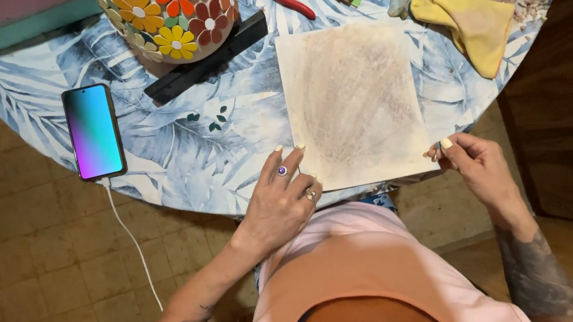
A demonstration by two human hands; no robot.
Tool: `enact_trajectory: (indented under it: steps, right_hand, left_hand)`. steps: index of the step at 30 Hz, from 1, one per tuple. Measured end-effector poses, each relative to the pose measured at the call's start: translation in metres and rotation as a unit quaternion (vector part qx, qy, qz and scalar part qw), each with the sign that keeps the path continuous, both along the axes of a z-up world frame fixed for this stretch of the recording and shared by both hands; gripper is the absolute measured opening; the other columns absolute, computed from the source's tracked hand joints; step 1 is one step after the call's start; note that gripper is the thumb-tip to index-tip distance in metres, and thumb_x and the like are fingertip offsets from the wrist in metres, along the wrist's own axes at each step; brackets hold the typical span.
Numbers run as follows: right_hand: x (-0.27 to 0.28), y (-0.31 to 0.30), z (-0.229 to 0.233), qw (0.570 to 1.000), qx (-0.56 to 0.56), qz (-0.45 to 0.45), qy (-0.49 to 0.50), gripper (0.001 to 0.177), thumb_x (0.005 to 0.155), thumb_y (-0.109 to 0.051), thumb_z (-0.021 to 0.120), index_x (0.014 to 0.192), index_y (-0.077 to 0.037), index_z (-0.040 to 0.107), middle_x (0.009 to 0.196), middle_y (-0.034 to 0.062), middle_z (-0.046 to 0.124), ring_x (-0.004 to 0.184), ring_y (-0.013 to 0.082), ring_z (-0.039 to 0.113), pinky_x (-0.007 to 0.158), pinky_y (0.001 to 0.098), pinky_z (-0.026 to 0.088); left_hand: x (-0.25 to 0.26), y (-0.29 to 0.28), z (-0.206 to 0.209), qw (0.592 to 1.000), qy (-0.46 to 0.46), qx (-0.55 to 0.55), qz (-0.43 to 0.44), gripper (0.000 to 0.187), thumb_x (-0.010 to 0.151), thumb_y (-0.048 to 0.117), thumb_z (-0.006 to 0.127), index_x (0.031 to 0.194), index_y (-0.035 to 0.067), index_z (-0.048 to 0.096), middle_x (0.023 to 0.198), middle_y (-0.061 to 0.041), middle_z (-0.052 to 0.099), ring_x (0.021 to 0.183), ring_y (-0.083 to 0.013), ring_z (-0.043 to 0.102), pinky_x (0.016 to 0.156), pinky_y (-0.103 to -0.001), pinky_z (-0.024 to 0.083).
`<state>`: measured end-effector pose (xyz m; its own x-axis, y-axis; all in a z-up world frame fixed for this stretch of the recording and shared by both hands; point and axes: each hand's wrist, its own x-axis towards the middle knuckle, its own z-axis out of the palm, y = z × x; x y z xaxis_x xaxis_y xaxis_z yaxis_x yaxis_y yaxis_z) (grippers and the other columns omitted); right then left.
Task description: Sanding the edges of small white mosaic tiles by rubbing them against a piece of sandpaper on a table.
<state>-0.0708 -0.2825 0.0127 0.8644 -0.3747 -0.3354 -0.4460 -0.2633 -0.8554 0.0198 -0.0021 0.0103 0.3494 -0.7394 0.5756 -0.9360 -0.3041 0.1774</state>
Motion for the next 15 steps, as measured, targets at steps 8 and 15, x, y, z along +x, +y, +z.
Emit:
enact_trajectory:
  steps: [8, 15]
  right_hand:
    - [0.018, -0.030, -0.005, 0.981, -0.175, 0.080, -0.005, 0.022, 0.089, -0.011, 0.047, 0.071, -0.002, 0.057, 0.078, 0.0073, 0.064, 0.065, 0.0088, 0.051, 0.056, 0.0219, 0.040]
    - [0.043, -0.054, 0.023, 0.923, -0.283, 0.226, 0.128, 0.030, 0.085, -0.023, 0.047, 0.068, -0.006, 0.064, 0.047, 0.0047, 0.053, 0.046, 0.0113, 0.038, 0.048, 0.0257, 0.029]
  left_hand:
    - [-0.015, -0.028, -0.019, 0.995, 0.048, 0.026, -0.084, 0.006, 0.071, 0.001, 0.066, 0.075, 0.004, 0.062, 0.071, -0.009, 0.062, 0.100, -0.0343, 0.053, 0.083, -0.046, 0.043]
    - [-0.019, -0.071, -0.012, 0.966, -0.035, -0.085, -0.241, 0.024, 0.078, -0.005, 0.054, 0.056, 0.003, 0.057, 0.057, -0.008, 0.049, 0.083, -0.0308, 0.051, 0.075, -0.039, 0.041]
